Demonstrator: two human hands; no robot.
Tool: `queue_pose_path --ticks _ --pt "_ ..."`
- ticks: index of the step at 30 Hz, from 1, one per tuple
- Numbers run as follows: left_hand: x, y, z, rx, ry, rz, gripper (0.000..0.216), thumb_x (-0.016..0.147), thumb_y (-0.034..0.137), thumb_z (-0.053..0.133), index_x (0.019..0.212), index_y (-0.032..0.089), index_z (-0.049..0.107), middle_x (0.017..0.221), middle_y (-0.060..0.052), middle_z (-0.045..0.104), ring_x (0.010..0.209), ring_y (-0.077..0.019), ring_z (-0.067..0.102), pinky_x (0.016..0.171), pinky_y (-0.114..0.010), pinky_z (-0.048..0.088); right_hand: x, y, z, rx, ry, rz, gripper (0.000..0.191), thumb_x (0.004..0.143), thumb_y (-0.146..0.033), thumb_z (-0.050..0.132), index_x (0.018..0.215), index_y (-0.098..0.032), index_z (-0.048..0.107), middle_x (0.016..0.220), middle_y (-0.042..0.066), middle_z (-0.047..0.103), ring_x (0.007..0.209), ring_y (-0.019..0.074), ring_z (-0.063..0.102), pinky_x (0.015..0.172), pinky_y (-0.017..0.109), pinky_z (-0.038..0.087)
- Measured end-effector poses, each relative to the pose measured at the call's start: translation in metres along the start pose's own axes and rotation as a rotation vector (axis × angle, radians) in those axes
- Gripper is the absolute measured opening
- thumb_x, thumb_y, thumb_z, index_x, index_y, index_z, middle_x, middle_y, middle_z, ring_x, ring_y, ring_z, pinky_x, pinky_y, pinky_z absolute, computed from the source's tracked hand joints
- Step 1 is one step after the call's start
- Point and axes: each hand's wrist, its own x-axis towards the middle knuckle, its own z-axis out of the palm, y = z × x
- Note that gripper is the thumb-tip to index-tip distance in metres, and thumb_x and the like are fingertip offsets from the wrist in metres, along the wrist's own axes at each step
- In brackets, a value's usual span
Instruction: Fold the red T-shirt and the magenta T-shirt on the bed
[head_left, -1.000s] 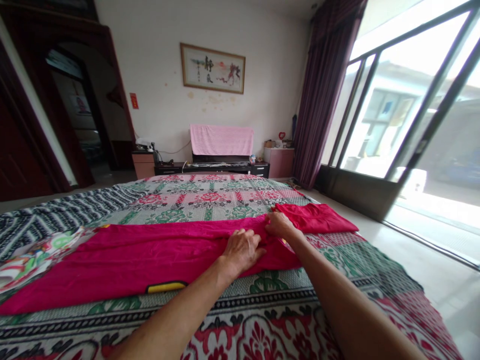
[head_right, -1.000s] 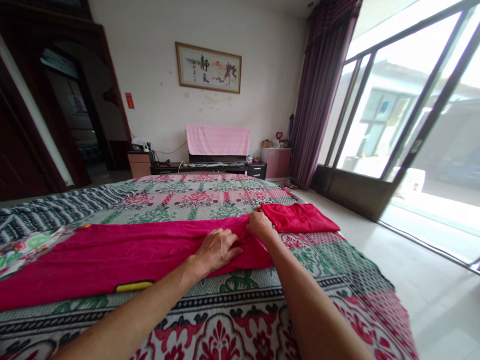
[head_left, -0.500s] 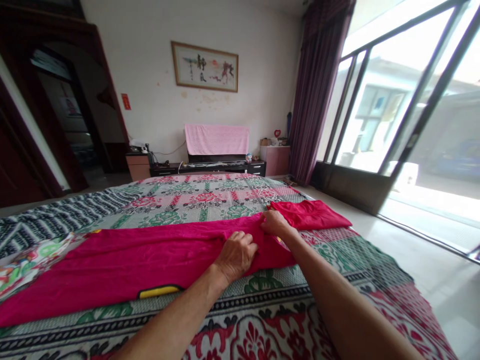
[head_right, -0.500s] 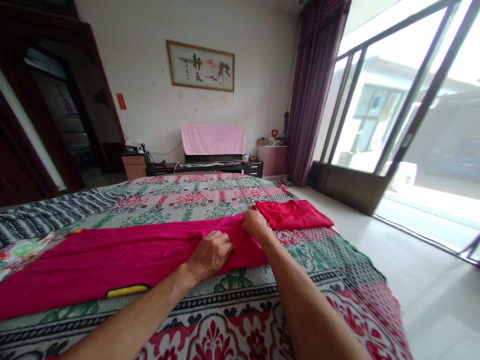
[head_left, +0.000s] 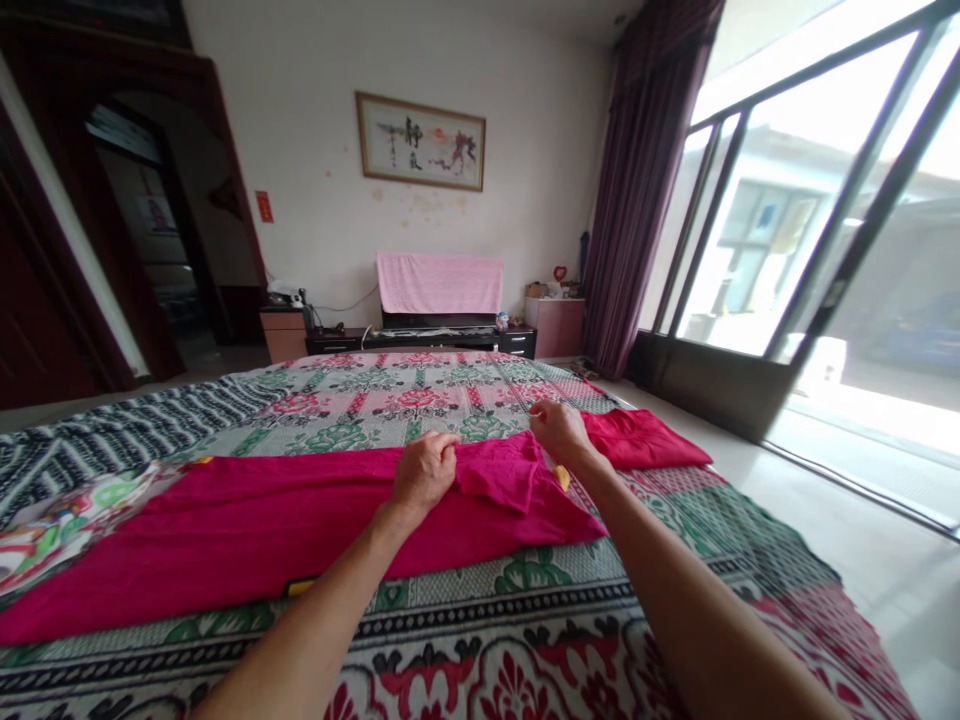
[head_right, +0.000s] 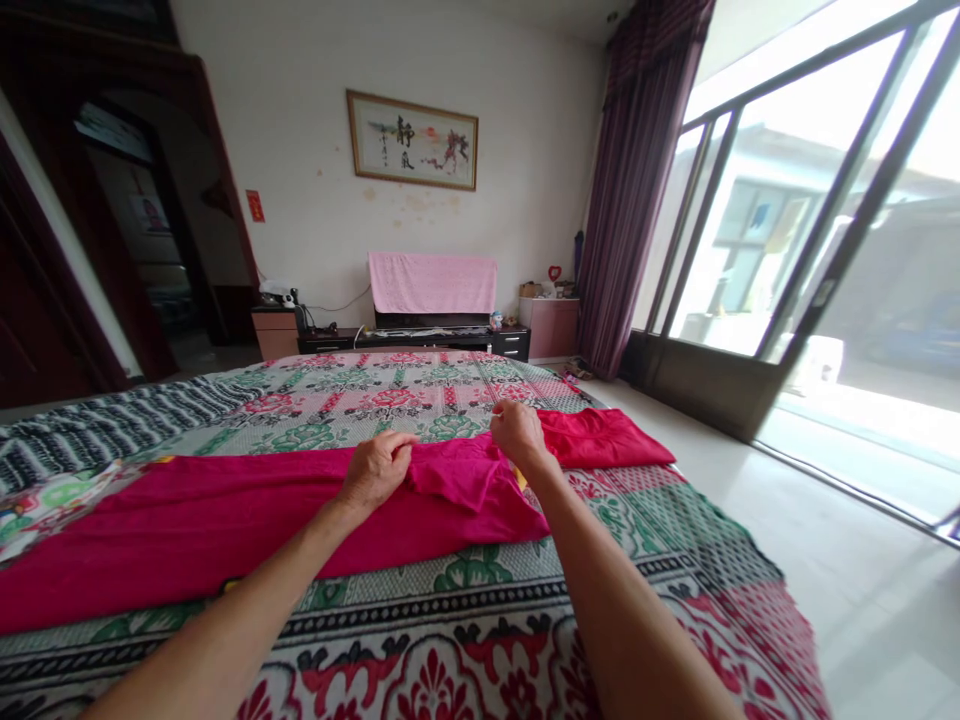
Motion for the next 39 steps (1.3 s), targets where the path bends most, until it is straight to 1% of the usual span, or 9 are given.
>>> queue_pose_path --ticks 4,9,13,19,27,30,32,35,39 --pt "0.000 -0.015 -0.003 0.121 -0.107 -0.093 0.024 0.079 0.021 0.051 0.087 0.023 0.073 0.083 -0.003 0.069 0.073 -0.0146 0.062 0.073 -0.024 0.046 -0.008 -0.014 0.009 0.029 -0.040 -0.153 0.030 0.078 -0.018 0.047 0.099 -0.019 0.068 0.091 0.005 0.070 0.085 0.0169 0.062 0.074 0.022 0.040" --pt "-0.002 -0.015 -0.001 0.151 -0.154 -0.071 0.023 0.081 0.033 0.052 0.087 0.024 0.073 0.081 -0.004 0.067 0.072 -0.0144 0.061 0.071 -0.024 0.045 -0.027 -0.033 0.031 0.061 -0.055 -0.402 0.024 0.081 -0.019 0.047 0.095 -0.017 0.066 0.093 0.007 0.067 0.082 0.0154 0.060 0.074 0.022 0.039" --pt "-0.004 -0.017 0.001 0.158 -0.212 -0.042 0.022 0.076 0.038 0.058 0.087 0.026 0.073 0.083 -0.004 0.065 0.078 -0.0156 0.061 0.073 -0.024 0.045 -0.042 -0.040 0.048 0.041 -0.104 -0.523 0.021 0.084 -0.022 0.047 0.098 -0.015 0.063 0.096 0.009 0.062 0.085 0.0156 0.057 0.077 0.023 0.039" --pt "-0.002 -0.026 0.008 0.158 -0.287 -0.024 0.016 0.069 0.035 0.063 0.075 0.025 0.073 0.079 -0.003 0.064 0.077 -0.0160 0.061 0.072 -0.024 0.046 -0.050 -0.038 0.064 0.068 -0.096 -0.518 0.022 0.088 -0.025 0.044 0.095 -0.016 0.063 0.095 0.007 0.060 0.090 0.0156 0.054 0.082 0.025 0.037" --pt "-0.015 -0.020 -0.004 0.154 -0.292 0.037 0.025 0.076 0.032 0.056 0.093 0.021 0.071 0.092 -0.006 0.067 0.092 -0.0195 0.061 0.086 -0.029 0.046 -0.050 -0.038 0.065 0.058 -0.122 -0.512 0.025 0.089 -0.024 0.043 0.099 -0.017 0.064 0.100 0.008 0.060 0.095 0.0164 0.055 0.086 0.026 0.037" --pt "-0.028 -0.025 -0.020 0.136 -0.254 0.096 0.025 0.079 0.029 0.053 0.095 0.020 0.070 0.094 -0.006 0.067 0.096 -0.0182 0.060 0.088 -0.027 0.045 -0.047 -0.036 0.067 0.066 -0.106 -0.540 0.026 0.089 -0.024 0.041 0.100 -0.017 0.063 0.101 0.008 0.061 0.094 0.0168 0.056 0.085 0.026 0.038" --pt "-0.037 -0.035 -0.039 0.174 -0.235 0.079 0.025 0.080 0.029 0.052 0.096 0.019 0.069 0.095 -0.007 0.067 0.096 -0.0180 0.060 0.089 -0.028 0.046 -0.044 -0.034 0.070 0.075 -0.100 -0.573 0.026 0.089 -0.024 0.041 0.098 -0.017 0.064 0.100 0.009 0.062 0.091 0.0168 0.057 0.084 0.025 0.039" --pt "-0.053 -0.061 -0.080 0.312 -0.231 -0.078 0.027 0.081 0.028 0.049 0.097 0.019 0.069 0.097 -0.008 0.067 0.097 -0.0186 0.060 0.089 -0.029 0.045 -0.040 -0.031 0.075 0.079 -0.071 -0.591 0.026 0.087 -0.025 0.041 0.097 -0.018 0.064 0.099 0.009 0.063 0.091 0.0180 0.058 0.084 0.027 0.041" --pt "-0.083 -0.109 -0.143 0.517 -0.166 -0.392 0.029 0.082 0.027 0.047 0.101 0.019 0.068 0.103 -0.009 0.067 0.100 -0.0196 0.060 0.090 -0.029 0.045 -0.037 -0.027 0.079 0.098 -0.051 -0.633 0.029 0.088 -0.028 0.039 0.094 -0.017 0.065 0.095 0.010 0.063 0.089 0.0192 0.059 0.084 0.029 0.043"
